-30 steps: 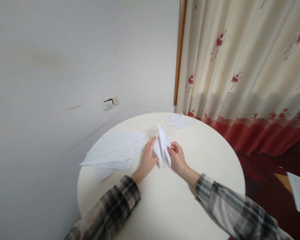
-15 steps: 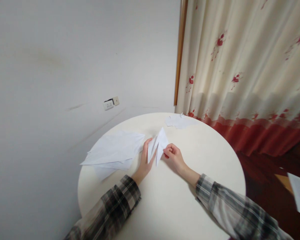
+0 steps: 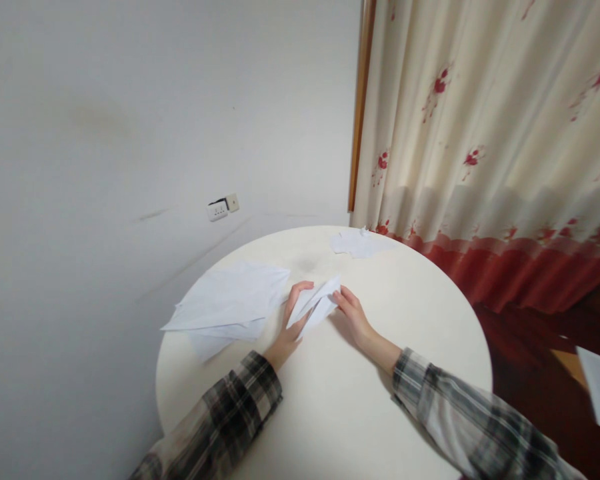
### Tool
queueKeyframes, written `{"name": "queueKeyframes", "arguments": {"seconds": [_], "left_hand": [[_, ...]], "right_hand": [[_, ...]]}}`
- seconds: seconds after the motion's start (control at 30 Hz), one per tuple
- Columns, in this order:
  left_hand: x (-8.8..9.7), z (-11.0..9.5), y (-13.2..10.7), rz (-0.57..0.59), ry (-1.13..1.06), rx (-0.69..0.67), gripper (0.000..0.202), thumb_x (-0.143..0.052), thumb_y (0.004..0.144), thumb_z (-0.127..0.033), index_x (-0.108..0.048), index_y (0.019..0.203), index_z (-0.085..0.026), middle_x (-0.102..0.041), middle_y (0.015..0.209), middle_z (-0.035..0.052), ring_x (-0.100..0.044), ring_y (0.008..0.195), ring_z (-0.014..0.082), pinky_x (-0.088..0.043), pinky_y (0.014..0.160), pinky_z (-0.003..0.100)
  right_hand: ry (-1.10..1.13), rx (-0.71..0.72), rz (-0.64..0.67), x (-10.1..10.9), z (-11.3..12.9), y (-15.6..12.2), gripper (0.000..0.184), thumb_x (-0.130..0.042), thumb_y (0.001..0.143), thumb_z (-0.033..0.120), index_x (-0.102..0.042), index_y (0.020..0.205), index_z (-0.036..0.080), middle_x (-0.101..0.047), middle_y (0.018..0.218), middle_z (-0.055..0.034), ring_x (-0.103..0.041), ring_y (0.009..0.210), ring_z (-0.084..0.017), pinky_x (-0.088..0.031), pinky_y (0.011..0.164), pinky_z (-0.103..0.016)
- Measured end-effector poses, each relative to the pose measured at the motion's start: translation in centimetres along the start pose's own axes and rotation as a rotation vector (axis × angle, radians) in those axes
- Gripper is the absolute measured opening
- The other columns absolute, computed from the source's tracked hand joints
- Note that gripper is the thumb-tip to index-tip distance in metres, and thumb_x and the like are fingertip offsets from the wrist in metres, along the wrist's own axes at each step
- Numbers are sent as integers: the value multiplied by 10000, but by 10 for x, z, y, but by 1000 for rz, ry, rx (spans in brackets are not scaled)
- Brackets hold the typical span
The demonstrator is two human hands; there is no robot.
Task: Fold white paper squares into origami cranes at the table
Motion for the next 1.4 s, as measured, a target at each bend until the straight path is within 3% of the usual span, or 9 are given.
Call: {"name": "queueKeyframes", "arguments": {"seconds": [0.3,0.5,0.63,0.73,0.87,1.03,1.23,1.4], "left_hand": [[3,3,-2,7,137,-34,418,-593,690,-347,-454,1057,-203,-542,987,40,-535,899,196,-434,783,319],[4,0,-2,-11,195,-65,376,-599,687,-298,-487,1033,-203,-543,983,42,-540,901,195,-438,783,320],[9,4,1,-131,223,-4,245,-544,735,-240,-502,976,-214,-557,931,24,-544,889,179,-434,796,317],[11,2,3,-175,247,-42,175,-495,767,-217,-526,939,-217,-551,912,18,-537,889,169,-421,824,322],[12,-4,6,-177,260,-150,156,-484,775,-226,-564,907,-207,-546,939,32,-525,933,175,-402,872,332],[11,-8,6,-134,226,-168,203,-477,775,-227,-573,951,-197,-563,1005,52,-521,993,189,-381,917,346],[10,-13,6,-110,231,-161,198,-482,734,-197,-560,914,-176,-572,940,56,-536,915,192,-410,833,324],[11,-10,6,-147,220,-104,176,-473,680,-165,-561,831,-178,-574,841,26,-541,834,178,-420,762,291]], "right_hand": [[55,38,-100,5,6,0,288,-686,569,196,-631,851,213,-651,916,-21,-552,879,-186,-413,788,-304],[149,-66,-81,4,7,-2,132,-678,583,223,-615,697,202,-636,702,12,-535,667,-131,-404,687,-271],[155,-36,-79,4,11,-1,131,-681,583,230,-597,681,205,-642,729,9,-536,683,-132,-399,680,-267],[133,8,-91,6,13,2,123,-669,592,234,-590,683,209,-633,724,12,-530,687,-132,-395,678,-267],[77,73,-119,9,15,3,116,-640,621,256,-586,714,215,-615,717,16,-515,683,-132,-388,668,-265],[20,123,-166,7,24,-3,140,-618,637,306,-555,730,223,-591,683,21,-502,658,-143,-388,653,-279],[27,160,-278,12,29,-4,142,-584,651,317,-491,712,228,-508,607,49,-456,600,-127,-373,615,-265],[44,187,-287,14,25,-5,139,-571,682,307,-468,719,221,-438,580,67,-404,560,-103,-337,575,-234]]}}
Point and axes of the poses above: each hand's wrist, its own y-axis towards the middle knuckle, its own x-axis out of the back of the hand, z = x × y, the point moved 5 cm from there along y, towards the middle knuckle
